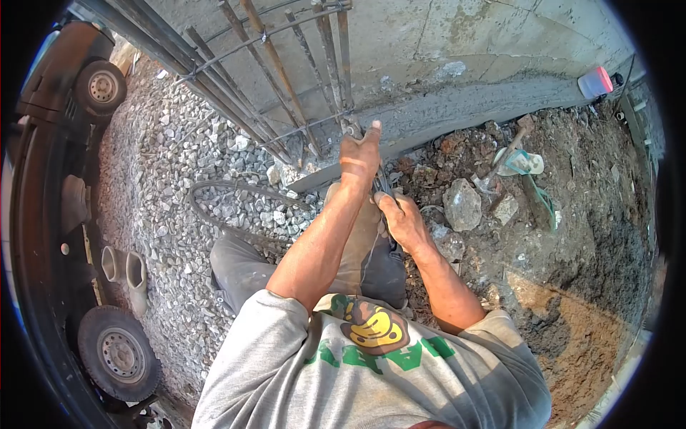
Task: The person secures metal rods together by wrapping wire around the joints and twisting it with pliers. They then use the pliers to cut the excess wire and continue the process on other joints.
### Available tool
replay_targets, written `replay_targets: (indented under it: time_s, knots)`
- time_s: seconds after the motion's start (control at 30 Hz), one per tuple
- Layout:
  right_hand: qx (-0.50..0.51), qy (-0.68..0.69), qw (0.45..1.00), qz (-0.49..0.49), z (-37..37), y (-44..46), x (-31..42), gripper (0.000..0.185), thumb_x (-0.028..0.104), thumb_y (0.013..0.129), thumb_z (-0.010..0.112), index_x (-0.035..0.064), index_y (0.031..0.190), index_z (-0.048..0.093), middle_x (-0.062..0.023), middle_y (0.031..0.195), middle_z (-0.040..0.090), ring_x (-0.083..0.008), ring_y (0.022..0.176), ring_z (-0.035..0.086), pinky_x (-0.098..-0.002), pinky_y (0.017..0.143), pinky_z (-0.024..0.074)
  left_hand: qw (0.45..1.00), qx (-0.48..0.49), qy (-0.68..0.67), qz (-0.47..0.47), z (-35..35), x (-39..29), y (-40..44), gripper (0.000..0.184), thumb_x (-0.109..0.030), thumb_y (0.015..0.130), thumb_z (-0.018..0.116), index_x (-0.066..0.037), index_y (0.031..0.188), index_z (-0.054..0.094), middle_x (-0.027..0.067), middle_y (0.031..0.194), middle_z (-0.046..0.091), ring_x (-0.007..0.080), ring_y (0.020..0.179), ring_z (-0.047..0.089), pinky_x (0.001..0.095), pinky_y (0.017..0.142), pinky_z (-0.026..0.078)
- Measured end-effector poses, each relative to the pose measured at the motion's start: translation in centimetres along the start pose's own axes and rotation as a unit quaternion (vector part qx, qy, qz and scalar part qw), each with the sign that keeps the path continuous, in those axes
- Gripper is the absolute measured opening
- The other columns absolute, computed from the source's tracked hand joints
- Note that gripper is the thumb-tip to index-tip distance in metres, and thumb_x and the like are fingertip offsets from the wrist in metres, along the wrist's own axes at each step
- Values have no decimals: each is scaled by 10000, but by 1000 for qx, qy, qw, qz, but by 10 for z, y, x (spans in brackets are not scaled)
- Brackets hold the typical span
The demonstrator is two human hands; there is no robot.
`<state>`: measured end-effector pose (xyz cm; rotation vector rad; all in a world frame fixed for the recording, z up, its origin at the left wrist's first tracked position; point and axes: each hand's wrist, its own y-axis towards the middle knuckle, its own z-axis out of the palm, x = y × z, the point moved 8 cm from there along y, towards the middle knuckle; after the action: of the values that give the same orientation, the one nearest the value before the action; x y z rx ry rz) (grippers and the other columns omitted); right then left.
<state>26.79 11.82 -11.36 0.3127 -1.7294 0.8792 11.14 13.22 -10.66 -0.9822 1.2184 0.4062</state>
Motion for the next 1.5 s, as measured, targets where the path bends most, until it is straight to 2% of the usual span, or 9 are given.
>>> replay_targets:
  time_s: [0.37,0.43,0.57,0.77,0.97,1.07,1.17,1.33,1.5]
  knots:
    - [311,376,863,125,13,4,-14,613,526,891,473,-71,985,577,-190,735,649,-257,567,648,-335,496,523,931,218,-277,-97,33,21,-9,383,-433,910,556,-100,744,465,12,633,488,149,553,482,354,538,460]
    - [78,-193,965,-158,-20,4,27,613,522,844,559,-71,999,564,-228,821,647,-324,784,663,-381,640,536,961,158,-212,-83,32,24,-2,401,-433,920,537,-92,723,461,18,606,473,154,509,471,347,476,448]
    - [-180,-412,880,-150,-19,-5,32,450,397,835,619,-13,1010,557,-229,839,631,-383,851,631,-437,697,490,994,1,-101,-42,26,27,2,472,-449,906,550,-83,629,438,17,540,426,154,412,418,344,373,375]
    - [227,275,931,83,14,11,-11,341,348,918,564,12,873,602,-36,595,553,-124,449,510,-251,423,394,995,64,62,51,-2,7,-9,485,-470,862,596,-2,983,559,135,872,618,190,781,606,378,682,491]
    - [352,367,850,138,23,4,-12,424,418,864,627,0,927,600,-64,605,566,-155,470,557,-273,441,453,862,336,-362,-117,42,15,-14,306,-407,909,560,-136,807,461,-44,614,411,120,542,432,318,589,441]
    - [107,47,988,103,-11,15,-14,437,367,802,705,-25,951,581,-126,692,610,-264,583,625,-362,548,521,913,244,-303,-125,40,19,-8,353,-425,918,545,-135,740,448,-49,569,349,108,483,386,314,520,419]
    - [-249,-412,850,-215,-17,-8,28,415,289,792,702,-51,979,556,-185,742,624,-393,668,624,-448,641,519,962,127,-222,-92,42,24,-4,416,-437,915,549,-134,657,429,-47,540,346,105,432,359,316,434,373]
    - [-195,-299,925,-132,-18,2,13,325,212,795,672,-46,944,543,-182,683,599,-491,676,573,-510,696,479,997,21,-75,-28,21,27,1,415,-434,884,598,-122,652,451,-12,568,422,129,446,406,314,438,393]
    - [212,274,924,164,5,5,-26,267,278,882,618,15,914,591,-9,610,528,-64,467,465,-202,392,338,988,102,-110,18,8,14,-19,369,-446,858,629,-102,798,509,12,671,514,150,596,523,337,580,469]
